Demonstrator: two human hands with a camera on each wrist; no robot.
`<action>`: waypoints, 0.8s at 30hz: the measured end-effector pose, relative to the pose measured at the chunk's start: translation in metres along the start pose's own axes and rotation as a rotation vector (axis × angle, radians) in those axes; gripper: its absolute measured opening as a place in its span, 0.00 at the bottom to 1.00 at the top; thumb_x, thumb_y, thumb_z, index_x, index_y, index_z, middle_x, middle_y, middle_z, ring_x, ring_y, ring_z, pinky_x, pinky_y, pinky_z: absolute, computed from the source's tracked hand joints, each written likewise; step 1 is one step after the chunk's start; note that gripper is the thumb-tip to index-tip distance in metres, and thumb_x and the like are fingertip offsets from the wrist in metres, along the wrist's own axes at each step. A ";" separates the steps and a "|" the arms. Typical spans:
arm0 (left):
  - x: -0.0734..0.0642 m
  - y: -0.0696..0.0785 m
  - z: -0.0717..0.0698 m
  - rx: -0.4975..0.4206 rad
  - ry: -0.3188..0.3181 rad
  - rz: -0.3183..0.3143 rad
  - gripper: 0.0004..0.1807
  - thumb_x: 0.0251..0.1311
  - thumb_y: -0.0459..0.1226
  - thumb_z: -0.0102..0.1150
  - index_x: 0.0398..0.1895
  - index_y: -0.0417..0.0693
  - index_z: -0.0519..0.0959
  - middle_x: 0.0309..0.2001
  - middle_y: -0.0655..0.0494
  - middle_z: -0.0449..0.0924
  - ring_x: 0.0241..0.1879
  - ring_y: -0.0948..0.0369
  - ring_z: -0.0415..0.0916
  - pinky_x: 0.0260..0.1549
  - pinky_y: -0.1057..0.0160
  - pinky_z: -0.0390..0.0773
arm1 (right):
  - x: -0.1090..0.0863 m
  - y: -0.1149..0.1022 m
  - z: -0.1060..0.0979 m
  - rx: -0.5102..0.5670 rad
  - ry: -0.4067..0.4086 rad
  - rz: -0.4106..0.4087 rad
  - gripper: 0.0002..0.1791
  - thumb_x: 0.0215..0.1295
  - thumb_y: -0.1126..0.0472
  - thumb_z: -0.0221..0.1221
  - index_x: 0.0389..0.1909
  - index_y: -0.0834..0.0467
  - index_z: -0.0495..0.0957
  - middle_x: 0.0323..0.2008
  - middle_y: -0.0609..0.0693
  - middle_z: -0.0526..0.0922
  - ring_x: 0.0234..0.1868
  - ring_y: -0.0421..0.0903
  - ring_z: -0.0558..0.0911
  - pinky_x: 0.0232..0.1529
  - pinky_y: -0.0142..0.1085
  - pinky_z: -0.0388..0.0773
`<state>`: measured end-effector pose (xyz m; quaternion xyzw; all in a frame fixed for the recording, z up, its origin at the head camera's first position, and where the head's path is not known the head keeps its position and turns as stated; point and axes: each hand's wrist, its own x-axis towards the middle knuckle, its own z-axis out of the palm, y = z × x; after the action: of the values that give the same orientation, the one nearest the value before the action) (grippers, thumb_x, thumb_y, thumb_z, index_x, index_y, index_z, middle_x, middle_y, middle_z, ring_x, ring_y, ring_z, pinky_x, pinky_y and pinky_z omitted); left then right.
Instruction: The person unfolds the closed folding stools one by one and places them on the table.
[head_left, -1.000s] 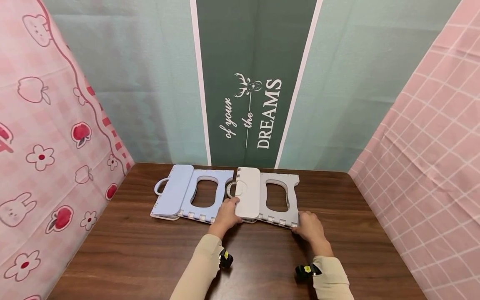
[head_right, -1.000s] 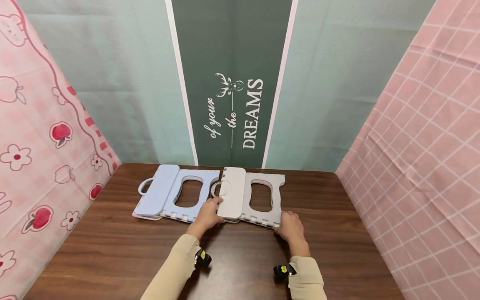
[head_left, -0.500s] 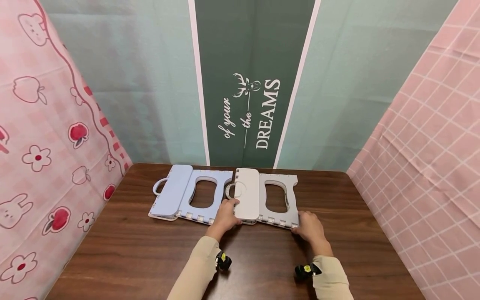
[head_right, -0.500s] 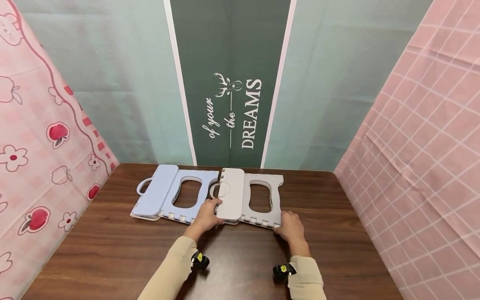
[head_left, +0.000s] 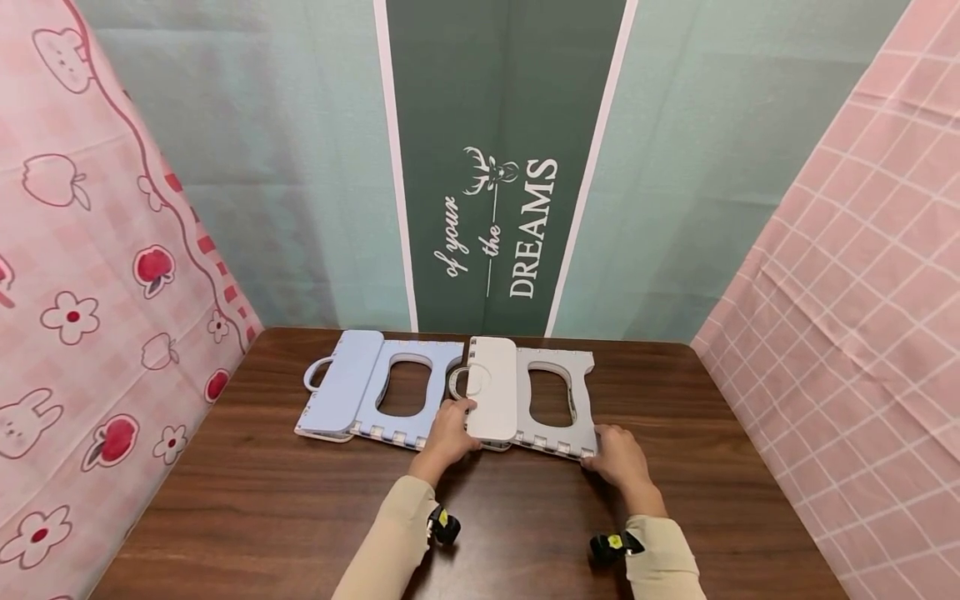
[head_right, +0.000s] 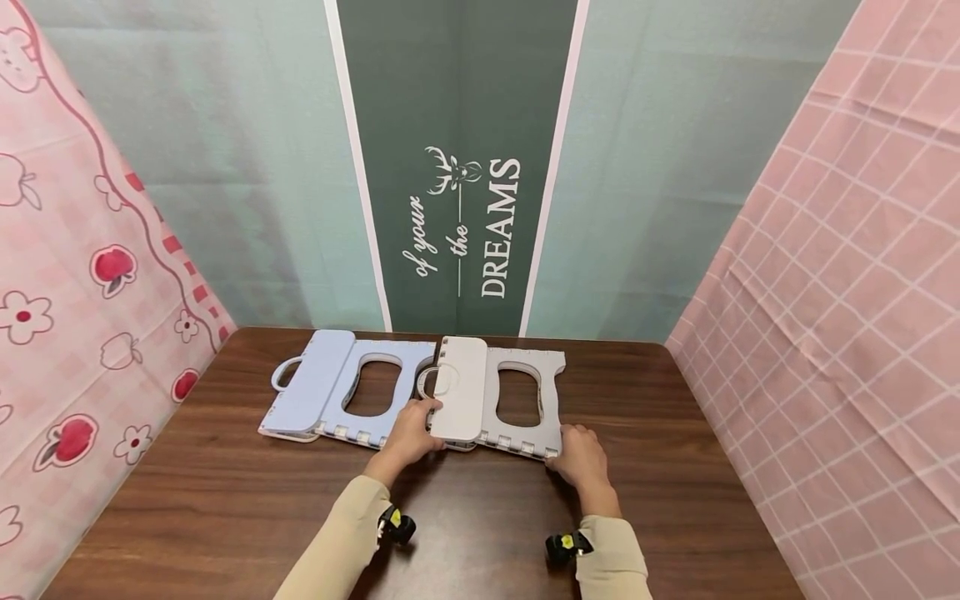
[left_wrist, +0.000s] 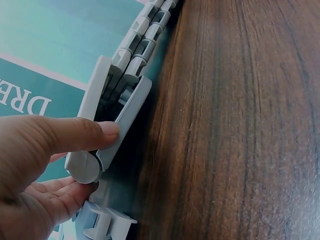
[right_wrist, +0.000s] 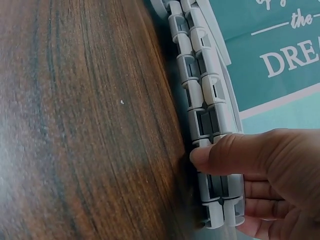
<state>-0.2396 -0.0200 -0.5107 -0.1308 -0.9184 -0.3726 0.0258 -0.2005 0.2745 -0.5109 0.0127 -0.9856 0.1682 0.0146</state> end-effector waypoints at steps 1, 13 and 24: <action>0.000 0.000 0.000 -0.001 0.002 0.001 0.37 0.28 0.32 0.79 0.50 0.38 0.76 0.46 0.40 0.72 0.46 0.45 0.70 0.45 0.52 0.71 | -0.001 0.000 0.000 0.001 0.003 -0.003 0.34 0.38 0.59 0.72 0.47 0.72 0.75 0.39 0.67 0.77 0.42 0.64 0.75 0.40 0.54 0.72; -0.005 0.010 -0.014 -0.045 0.041 0.003 0.36 0.28 0.31 0.78 0.50 0.39 0.77 0.47 0.39 0.70 0.46 0.45 0.70 0.44 0.52 0.72 | -0.010 -0.001 0.002 0.051 0.018 -0.012 0.34 0.39 0.58 0.71 0.48 0.72 0.75 0.41 0.67 0.77 0.43 0.65 0.75 0.40 0.54 0.71; -0.005 0.021 -0.021 -0.100 0.081 0.038 0.36 0.27 0.29 0.77 0.50 0.40 0.77 0.44 0.42 0.67 0.43 0.49 0.69 0.43 0.54 0.72 | -0.010 -0.002 -0.001 0.122 0.012 0.023 0.35 0.39 0.59 0.72 0.50 0.72 0.75 0.44 0.68 0.77 0.45 0.63 0.76 0.43 0.53 0.71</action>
<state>-0.2309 -0.0212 -0.4825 -0.1343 -0.8942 -0.4223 0.0635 -0.1904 0.2734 -0.5099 0.0014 -0.9734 0.2283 0.0178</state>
